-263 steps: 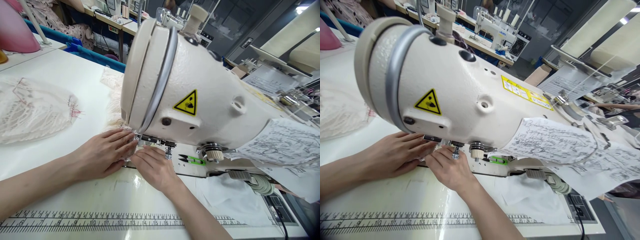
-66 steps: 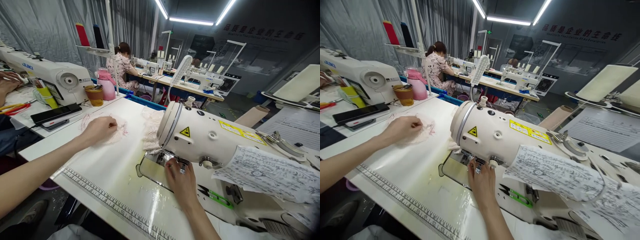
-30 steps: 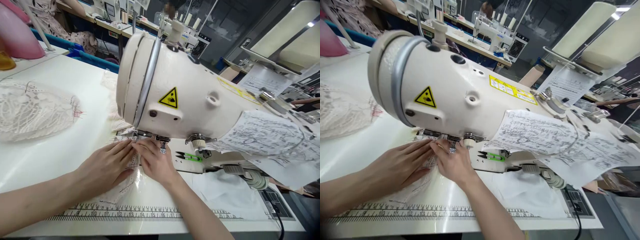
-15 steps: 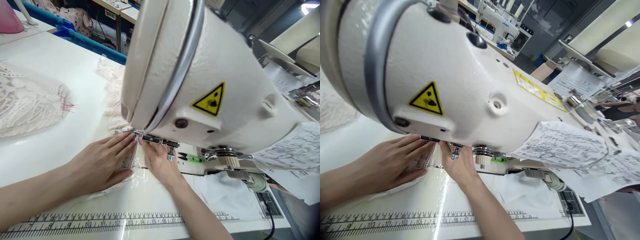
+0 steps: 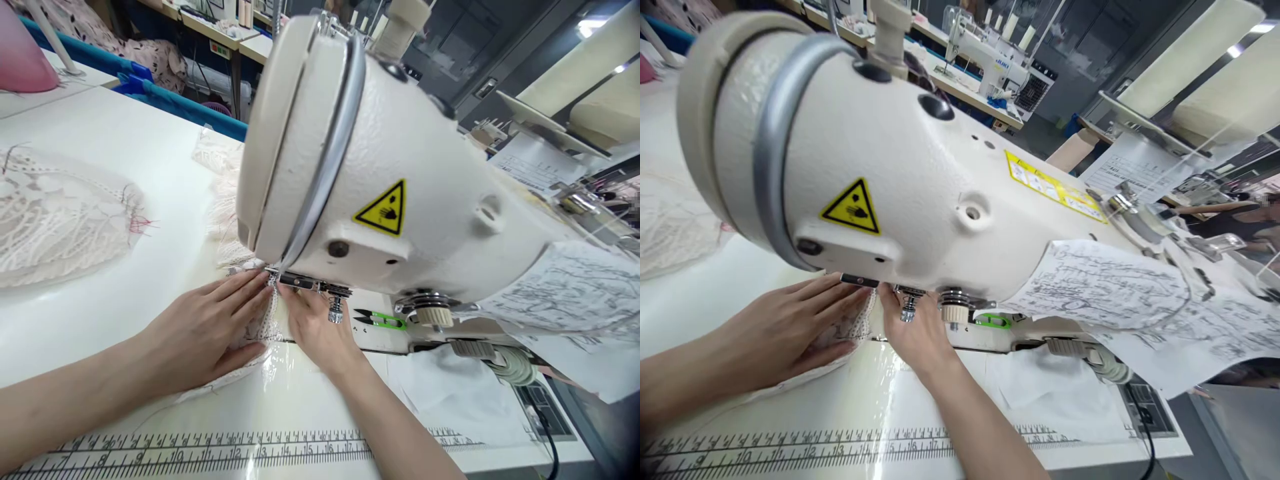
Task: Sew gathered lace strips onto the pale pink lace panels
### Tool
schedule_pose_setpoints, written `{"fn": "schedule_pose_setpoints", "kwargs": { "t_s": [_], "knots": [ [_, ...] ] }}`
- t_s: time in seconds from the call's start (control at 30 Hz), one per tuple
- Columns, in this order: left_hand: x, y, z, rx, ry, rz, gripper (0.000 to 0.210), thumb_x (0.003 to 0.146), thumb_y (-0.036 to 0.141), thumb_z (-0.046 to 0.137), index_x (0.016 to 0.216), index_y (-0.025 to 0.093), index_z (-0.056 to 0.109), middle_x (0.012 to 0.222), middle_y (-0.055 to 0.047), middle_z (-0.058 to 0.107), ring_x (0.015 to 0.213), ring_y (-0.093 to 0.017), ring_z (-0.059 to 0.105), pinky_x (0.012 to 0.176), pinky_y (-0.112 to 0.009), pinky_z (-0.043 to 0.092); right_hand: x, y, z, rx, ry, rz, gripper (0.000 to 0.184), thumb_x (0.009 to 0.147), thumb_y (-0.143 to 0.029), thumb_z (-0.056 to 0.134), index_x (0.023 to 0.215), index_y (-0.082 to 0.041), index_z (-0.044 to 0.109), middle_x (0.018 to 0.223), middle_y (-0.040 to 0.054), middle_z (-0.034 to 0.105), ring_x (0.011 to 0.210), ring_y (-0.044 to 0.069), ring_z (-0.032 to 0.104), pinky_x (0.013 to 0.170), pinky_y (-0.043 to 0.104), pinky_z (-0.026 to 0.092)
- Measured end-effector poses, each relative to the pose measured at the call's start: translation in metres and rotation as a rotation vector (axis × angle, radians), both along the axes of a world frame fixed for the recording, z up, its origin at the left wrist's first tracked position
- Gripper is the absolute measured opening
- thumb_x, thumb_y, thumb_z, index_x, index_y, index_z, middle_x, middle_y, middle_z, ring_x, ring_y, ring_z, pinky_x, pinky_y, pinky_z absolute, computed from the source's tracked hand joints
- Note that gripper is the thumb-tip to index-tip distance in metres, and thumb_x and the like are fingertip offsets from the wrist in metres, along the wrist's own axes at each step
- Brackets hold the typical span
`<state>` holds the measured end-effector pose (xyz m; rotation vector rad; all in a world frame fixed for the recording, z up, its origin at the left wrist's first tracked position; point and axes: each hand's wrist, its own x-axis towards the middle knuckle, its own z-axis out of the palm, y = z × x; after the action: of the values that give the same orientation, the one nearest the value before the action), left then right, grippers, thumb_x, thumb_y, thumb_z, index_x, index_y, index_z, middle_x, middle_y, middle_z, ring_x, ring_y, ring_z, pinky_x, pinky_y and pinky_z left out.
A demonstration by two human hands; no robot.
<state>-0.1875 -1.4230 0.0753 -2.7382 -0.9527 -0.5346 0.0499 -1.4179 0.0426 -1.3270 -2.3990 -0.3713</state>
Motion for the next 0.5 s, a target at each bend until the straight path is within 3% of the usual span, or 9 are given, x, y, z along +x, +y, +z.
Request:
{"fn": "schedule_pose_setpoints", "kwargs": {
  "t_s": [0.23,0.4,0.5],
  "knots": [
    [-0.0028,0.0040,0.0001,-0.006,0.001,-0.009,0.073,0.099,0.056,0.058,0.151,0.005,0.052,0.148,-0.019,0.062,0.139,-0.037,0.057,0.112,-0.046,0.052,0.0014,-0.0059,0.0023,-0.048,0.020,-0.044,0.051,0.102,-0.021,0.055,0.150,-0.037,0.055,0.109,0.0105,0.073,0.088,0.025,0.070,0.075,0.037,0.061],
    [-0.0003,0.0051,-0.0004,0.030,0.022,-0.009,0.069,0.103,0.057,0.051,0.144,0.002,0.057,0.146,-0.021,0.063,0.134,-0.037,0.061,0.108,-0.047,0.053,0.0026,-0.0021,-0.0018,-0.005,0.006,0.014,0.057,0.098,-0.014,0.057,0.152,-0.032,0.052,0.100,0.0108,0.074,0.084,0.025,0.071,0.069,0.036,0.060],
    [0.0019,0.0054,0.0022,0.036,0.013,0.001,0.068,0.105,0.058,0.046,0.142,0.003,0.060,0.141,-0.020,0.067,0.131,-0.036,0.063,0.106,-0.047,0.053,0.0021,-0.0012,0.0051,0.022,0.020,0.045,0.053,0.095,-0.011,0.055,0.144,-0.028,0.058,0.097,0.0106,0.075,0.081,0.025,0.071,0.066,0.035,0.057]
  ]
}}
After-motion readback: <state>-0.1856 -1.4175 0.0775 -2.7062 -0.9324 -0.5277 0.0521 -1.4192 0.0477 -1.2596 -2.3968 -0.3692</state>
